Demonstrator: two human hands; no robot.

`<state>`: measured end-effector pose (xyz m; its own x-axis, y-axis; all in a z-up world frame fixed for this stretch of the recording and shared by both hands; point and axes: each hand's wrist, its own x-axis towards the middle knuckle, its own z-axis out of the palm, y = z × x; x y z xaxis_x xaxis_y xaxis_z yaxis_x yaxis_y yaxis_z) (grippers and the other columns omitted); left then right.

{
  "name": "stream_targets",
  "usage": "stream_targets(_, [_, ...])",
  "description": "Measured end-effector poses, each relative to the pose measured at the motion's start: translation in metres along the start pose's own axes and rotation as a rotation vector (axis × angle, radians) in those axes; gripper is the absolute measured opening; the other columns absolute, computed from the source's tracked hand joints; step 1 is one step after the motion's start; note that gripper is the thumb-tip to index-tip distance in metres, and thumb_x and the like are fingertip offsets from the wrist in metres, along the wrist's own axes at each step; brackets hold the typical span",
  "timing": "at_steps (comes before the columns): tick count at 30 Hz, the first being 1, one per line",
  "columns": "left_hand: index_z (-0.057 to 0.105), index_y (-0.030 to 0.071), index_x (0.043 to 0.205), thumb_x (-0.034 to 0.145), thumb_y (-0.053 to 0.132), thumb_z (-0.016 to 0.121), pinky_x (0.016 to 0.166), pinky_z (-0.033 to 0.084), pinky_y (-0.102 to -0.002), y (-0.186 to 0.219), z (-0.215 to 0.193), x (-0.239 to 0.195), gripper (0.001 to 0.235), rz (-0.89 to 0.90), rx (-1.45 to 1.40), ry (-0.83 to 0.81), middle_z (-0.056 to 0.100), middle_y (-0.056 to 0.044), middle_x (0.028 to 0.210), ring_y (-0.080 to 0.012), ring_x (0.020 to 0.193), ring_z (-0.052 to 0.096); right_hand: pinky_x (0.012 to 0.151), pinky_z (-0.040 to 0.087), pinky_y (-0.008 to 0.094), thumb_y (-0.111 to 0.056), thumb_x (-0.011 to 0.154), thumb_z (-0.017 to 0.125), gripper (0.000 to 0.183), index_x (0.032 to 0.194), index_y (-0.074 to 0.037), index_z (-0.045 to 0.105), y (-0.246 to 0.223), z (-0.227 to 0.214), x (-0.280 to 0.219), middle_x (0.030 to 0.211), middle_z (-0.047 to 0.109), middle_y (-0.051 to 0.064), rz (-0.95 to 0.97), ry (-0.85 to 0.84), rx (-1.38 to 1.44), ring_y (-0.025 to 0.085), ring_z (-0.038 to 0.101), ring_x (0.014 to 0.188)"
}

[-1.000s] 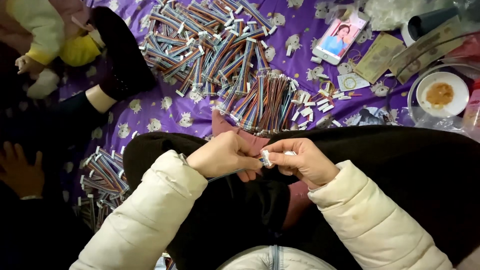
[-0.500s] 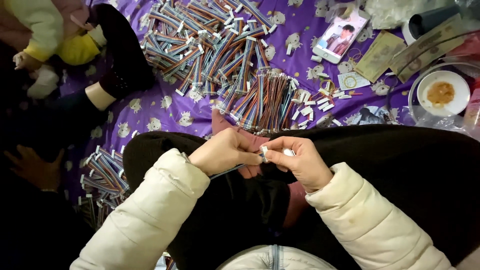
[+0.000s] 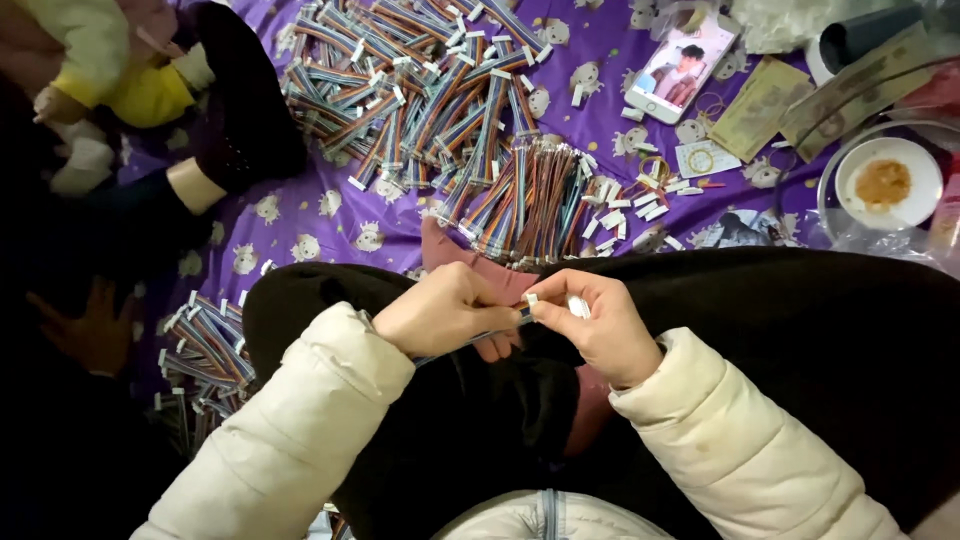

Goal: Assembling electronic ribbon cables by manually attaching small white connectors to the ends of the wires.

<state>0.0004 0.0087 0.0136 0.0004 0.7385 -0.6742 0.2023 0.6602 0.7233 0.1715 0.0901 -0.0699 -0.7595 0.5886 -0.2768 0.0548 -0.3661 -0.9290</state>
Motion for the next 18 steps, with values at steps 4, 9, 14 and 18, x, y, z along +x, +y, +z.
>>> stream_targets(4, [0.074,0.004,0.077,0.081,0.013,0.061,0.058,0.057,-0.025,0.004,-0.004,0.007,0.016,-0.007,0.047,-0.058,0.072,-0.011,0.066,-0.0179,0.059,0.071,0.052,0.046,0.019,0.002,0.075,0.071,0.011,0.085,0.004,0.070,0.002,-0.001,-0.002,0.061,0.065,0.008,0.002,-0.013,0.018,0.006,0.052,0.057])
stream_targets(9, [0.070,-0.003,0.095,0.083,0.009,0.061,0.064,0.058,-0.032,0.005,0.001,0.013,0.019,0.057,-0.112,-0.052,0.070,-0.016,0.069,-0.0240,0.062,0.071,0.043,0.038,0.017,0.002,0.078,0.067,0.012,0.089,0.008,0.067,0.006,-0.003,0.002,0.062,0.062,0.010,0.088,0.027,0.184,0.005,0.044,0.049])
stream_targets(14, [0.070,-0.004,0.092,0.082,0.010,0.063,0.064,0.056,-0.028,0.000,-0.009,0.013,0.018,0.041,-0.164,0.070,0.070,-0.018,0.071,-0.0213,0.062,0.070,0.041,0.034,0.018,0.005,0.078,0.066,0.013,0.089,0.012,0.066,-0.004,-0.005,0.005,0.060,0.058,0.013,0.119,0.018,0.262,0.007,0.040,0.045])
stream_targets(18, [0.071,-0.002,0.093,0.082,0.011,0.064,0.060,0.055,-0.026,-0.005,-0.007,0.014,0.019,-0.028,-0.232,0.146,0.070,-0.018,0.068,-0.0208,0.062,0.070,0.041,0.033,0.018,0.005,0.077,0.066,0.012,0.088,0.011,0.065,-0.009,-0.002,0.003,0.060,0.056,0.010,0.171,0.025,0.335,0.007,0.040,0.044])
